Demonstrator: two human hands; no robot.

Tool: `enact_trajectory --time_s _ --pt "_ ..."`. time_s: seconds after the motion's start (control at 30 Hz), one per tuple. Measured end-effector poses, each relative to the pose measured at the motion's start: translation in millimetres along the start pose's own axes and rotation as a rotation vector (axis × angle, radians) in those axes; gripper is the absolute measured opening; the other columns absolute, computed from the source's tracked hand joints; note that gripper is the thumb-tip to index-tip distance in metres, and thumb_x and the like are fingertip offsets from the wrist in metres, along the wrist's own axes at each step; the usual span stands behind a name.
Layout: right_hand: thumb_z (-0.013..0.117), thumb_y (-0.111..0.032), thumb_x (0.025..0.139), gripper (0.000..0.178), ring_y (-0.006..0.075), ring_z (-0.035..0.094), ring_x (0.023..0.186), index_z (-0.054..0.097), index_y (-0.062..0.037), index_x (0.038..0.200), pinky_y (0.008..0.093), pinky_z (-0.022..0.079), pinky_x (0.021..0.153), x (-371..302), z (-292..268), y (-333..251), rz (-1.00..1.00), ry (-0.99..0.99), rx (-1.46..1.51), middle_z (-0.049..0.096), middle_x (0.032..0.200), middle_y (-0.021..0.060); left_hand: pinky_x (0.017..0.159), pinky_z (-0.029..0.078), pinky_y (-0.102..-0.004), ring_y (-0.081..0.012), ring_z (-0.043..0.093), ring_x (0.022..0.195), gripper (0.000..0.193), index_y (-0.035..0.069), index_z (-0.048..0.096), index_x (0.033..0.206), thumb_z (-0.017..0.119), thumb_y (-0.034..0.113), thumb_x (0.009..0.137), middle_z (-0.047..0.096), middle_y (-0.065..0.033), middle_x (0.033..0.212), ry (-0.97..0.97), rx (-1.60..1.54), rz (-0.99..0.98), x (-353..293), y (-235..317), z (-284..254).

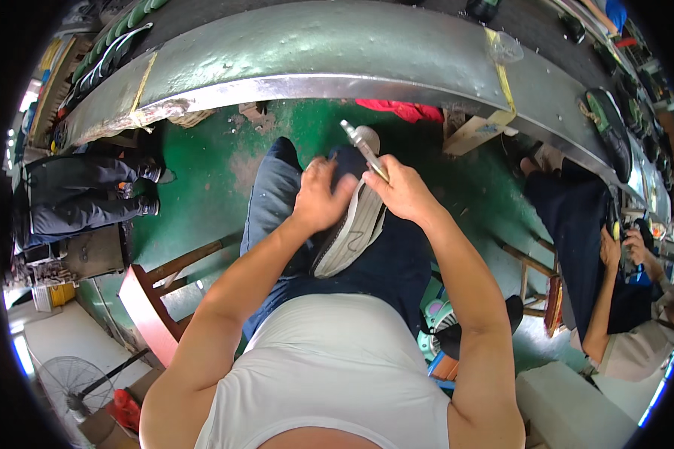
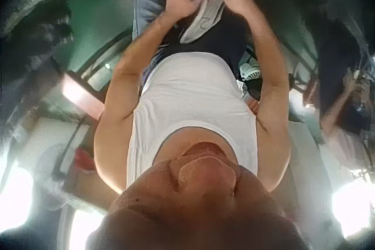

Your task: Use pliers to stretch and pull the upper material over the last on the assembly line.

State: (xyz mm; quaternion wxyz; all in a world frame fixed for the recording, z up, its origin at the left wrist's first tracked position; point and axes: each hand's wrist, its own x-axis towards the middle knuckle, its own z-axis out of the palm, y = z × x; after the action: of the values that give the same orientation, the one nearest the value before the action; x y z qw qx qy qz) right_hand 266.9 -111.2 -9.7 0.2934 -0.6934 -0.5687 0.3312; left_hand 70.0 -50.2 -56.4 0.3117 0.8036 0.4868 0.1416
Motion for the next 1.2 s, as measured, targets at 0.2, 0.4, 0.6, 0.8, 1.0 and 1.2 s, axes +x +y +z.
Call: enact_trajectory --time_s 0.2,0.4,0.6,0.8,1.0,1.2 --pt "0.062 -0.031 0.095 0.031 0.0397 0.067 0.078 0.059 -0.0018 0.107 0.0441 0.051 0.070 -71 -3 -2 0.138 0.068 0.077 0.066 0.080 0.0199 0.095 0.052 -0.0429 -0.0410 0.067 0.103 0.078 -0.011 0.032 0.147 0.054 0.042 0.094 0.062 -0.0277 0.125 -0.485 0.113 -0.190 -35 22 -33" --pt "0.062 -0.020 0.093 0.028 0.0408 0.066 0.088 0.059 -0.0009 0.113 0.0461 0.050 0.078 -116 2 -20 0.267 -0.428 -0.117 0.066 0.092 0.0243 0.112 0.037 -0.0347 -0.0347 0.049 0.133 0.081 -0.009 0.018 0.153 0.057 0.013 0.085 0.046 -0.0315 0.143 -0.683 -0.633 -0.076 -44 -43 -27" --pt "0.062 -0.011 0.090 0.039 0.0410 0.063 0.098 0.055 0.0083 0.123 0.0459 0.051 0.089 -109 4 -23 -0.203 -0.234 -0.307 0.063 0.109 0.0257 0.120 0.019 -0.0308 -0.0267 0.020 0.150 0.095 -0.005 0.001 0.157 0.059 0.013 0.083 0.019 -0.0251 0.161 -0.539 -0.744 -0.026 -86 -50 -6" --pt "0.064 -0.007 0.085 0.028 0.0371 0.065 0.087 0.056 0.0062 0.109 0.0439 0.054 0.080 -95 11 -39 -0.115 -0.475 -0.644 0.063 0.093 0.0230 0.117 0.026 -0.0303 -0.0232 0.032 0.143 0.062 -0.003 0.019 0.156 0.037 0.029 0.106 0.032 -0.0199 0.157 -0.220 -1.111 -0.405 -88 -23 12" --pt "0.063 -0.007 0.087 0.028 0.0382 0.065 0.089 0.055 0.0076 0.109 0.0449 0.053 0.080 -102 10 -28 -0.081 -0.429 -0.470 0.064 0.098 0.0233 0.111 0.039 -0.0389 -0.0404 0.047 0.133 0.052 -0.004 0.037 0.148 0.036 0.028 0.107 0.043 -0.0286 0.147 -0.067 -0.367 -0.050 -79 -22 16" --pt "0.063 -0.008 0.089 0.041 0.0389 0.061 0.103 0.051 0.0095 0.124 0.0424 0.052 0.087 -102 14 -15 -0.117 -0.149 -0.481 0.059 0.113 0.0273 0.107 0.043 -0.0413 -0.0421 0.047 0.132 0.052 0.008 0.036 0.152 0.045 0.021 0.103 0.039 -0.0270 0.150 -0.082 -0.231 0.127 -79 -22 8"
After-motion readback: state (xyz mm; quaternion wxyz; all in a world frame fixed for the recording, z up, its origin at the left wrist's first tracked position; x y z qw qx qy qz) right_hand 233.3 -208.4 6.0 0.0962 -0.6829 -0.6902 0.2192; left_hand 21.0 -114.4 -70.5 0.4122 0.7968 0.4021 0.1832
